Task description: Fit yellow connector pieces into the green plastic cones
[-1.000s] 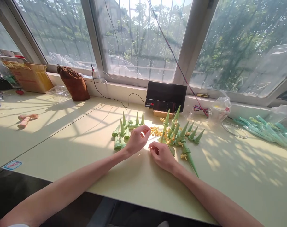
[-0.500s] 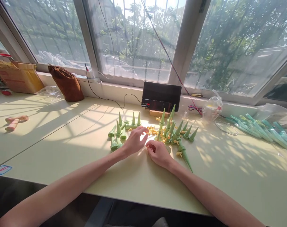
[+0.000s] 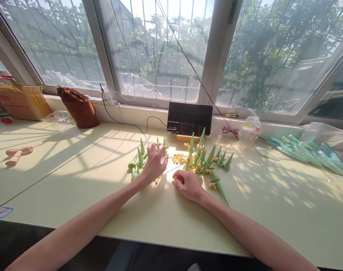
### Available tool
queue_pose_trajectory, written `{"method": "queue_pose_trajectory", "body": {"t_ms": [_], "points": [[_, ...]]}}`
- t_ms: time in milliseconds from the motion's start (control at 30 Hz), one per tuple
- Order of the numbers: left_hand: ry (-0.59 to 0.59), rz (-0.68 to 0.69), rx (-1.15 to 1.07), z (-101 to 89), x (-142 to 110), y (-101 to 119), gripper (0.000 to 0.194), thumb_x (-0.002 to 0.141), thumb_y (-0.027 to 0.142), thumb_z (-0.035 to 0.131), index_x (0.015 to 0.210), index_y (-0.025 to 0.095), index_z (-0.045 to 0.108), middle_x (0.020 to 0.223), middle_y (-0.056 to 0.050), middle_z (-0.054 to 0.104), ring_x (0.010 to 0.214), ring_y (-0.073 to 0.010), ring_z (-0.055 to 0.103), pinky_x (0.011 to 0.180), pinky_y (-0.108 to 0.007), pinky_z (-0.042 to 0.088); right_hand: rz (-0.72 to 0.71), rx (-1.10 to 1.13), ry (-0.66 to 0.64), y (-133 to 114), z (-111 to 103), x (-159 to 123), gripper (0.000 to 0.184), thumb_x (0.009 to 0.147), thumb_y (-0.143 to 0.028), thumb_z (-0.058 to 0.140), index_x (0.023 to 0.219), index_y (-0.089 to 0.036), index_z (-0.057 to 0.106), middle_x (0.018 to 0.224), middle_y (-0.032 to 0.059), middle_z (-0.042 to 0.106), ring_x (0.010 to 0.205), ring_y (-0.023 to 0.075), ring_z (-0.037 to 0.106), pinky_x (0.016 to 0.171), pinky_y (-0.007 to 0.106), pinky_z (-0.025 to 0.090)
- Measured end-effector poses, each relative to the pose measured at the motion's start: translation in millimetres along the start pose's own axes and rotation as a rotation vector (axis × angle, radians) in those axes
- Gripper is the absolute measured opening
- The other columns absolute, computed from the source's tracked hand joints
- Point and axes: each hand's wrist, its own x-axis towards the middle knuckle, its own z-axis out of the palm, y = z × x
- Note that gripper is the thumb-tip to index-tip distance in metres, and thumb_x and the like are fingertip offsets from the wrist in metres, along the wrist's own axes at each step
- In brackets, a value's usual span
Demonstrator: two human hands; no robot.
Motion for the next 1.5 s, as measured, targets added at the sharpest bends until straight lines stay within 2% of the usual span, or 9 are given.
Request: {"method": "queue_pose_trajectory", "body": {"t_ms": [133,233,300,467,667,900,1167,1300,1500], "points": [[0.052,-0.089,-0.013,-0.7,8.8,-11.3,0.041,0.081,0.016,0.059,0.121,0.020,0.053,0.130,-0.017,0.037,0.128,-0.0382,0.032,0.092,-0.055,0.044,-0.006,-0.001,-0.005,1.1,0.7,-0.2,0.013,0.082,-0.016,0.050,0.082,-0.018,0.064,0.062,-0.0027,0.060,0.055,0.0104,0.050,0.055,0.021,0.037],[0.033,-0.140,-0.051,4.2,12.8,-21.7,0.039,0.083,0.024,0.058,0.121,0.017,0.054,0.132,-0.020,0.041,0.132,-0.0379,0.031,0.098,-0.054,0.040,-0.017,0.004,-0.012,1.6,1.1,-0.1,0.013,0.082,-0.017,0.050,0.081,-0.018,0.063,0.061,-0.0028,0.059,0.055,0.0108,0.049,0.055,0.022,0.037],[0.033,-0.160,-0.086,8.1,14.2,-28.2,0.038,0.083,0.027,0.059,0.119,0.018,0.056,0.128,-0.019,0.048,0.134,-0.0356,0.032,0.102,-0.053,0.037,-0.025,0.012,-0.012,1.4,1.6,0.0,0.013,0.083,-0.018,0.050,0.081,-0.018,0.063,0.061,-0.0026,0.058,0.055,0.0109,0.049,0.055,0.022,0.037],[0.030,-0.150,-0.078,13.1,14.5,-37.4,0.027,0.086,0.028,0.054,0.110,0.020,0.062,0.115,-0.018,0.058,0.126,-0.0324,0.045,0.099,-0.051,0.039,-0.022,0.025,-0.016,0.6,2.7,0.7,0.013,0.084,-0.020,0.050,0.079,-0.018,0.063,0.060,-0.0028,0.057,0.053,0.0104,0.045,0.053,0.022,0.035],[-0.003,-0.147,-0.070,16.3,14.5,-42.0,0.025,0.089,0.029,0.048,0.106,0.018,0.063,0.109,-0.016,0.061,0.125,-0.0309,0.046,0.102,-0.052,0.035,-0.024,0.027,-0.018,2.1,3.5,1.2,0.011,0.083,-0.019,0.052,0.079,-0.018,0.061,0.061,-0.0038,0.056,0.055,0.0099,0.045,0.054,0.022,0.034],[-0.035,-0.177,-0.069,20.0,15.9,-49.1,0.031,0.090,0.030,0.045,0.112,0.015,0.062,0.119,-0.018,0.058,0.126,-0.0325,0.044,0.101,-0.051,0.037,-0.040,0.023,-0.020,4.8,5.2,1.1,0.011,0.083,-0.019,0.051,0.080,-0.017,0.062,0.061,-0.0032,0.057,0.054,0.0101,0.046,0.054,0.022,0.034],[-0.029,-0.203,-0.081,14.5,16.4,-41.3,0.036,0.091,0.027,0.044,0.120,0.013,0.059,0.126,-0.021,0.053,0.125,-0.0357,0.045,0.097,-0.051,0.042,-0.045,0.016,-0.024,3.3,3.2,1.1,0.013,0.083,-0.019,0.051,0.080,-0.018,0.063,0.062,-0.0027,0.058,0.054,0.0104,0.046,0.054,0.022,0.035],[0.013,-0.196,-0.098,7.1,19.0,-31.7,0.043,0.089,0.022,0.045,0.131,0.012,0.049,0.137,-0.022,0.043,0.131,-0.0357,0.038,0.102,-0.054,0.039,-0.047,0.007,-0.024,2.2,2.2,1.1,0.013,0.083,-0.018,0.051,0.080,-0.018,0.064,0.061,-0.0028,0.058,0.054,0.0104,0.047,0.054,0.022,0.035],[0.260,-0.041,-0.165,-8.0,19.8,-7.6,0.043,0.089,0.019,0.049,0.132,0.017,0.046,0.127,-0.015,0.048,0.119,-0.0274,0.050,0.100,-0.047,0.045,-0.043,0.000,-0.011,0.2,1.0,2.9,0.013,0.082,-0.015,0.051,0.080,-0.017,0.064,0.061,-0.0028,0.058,0.054,0.0096,0.046,0.055,0.021,0.035]]}}
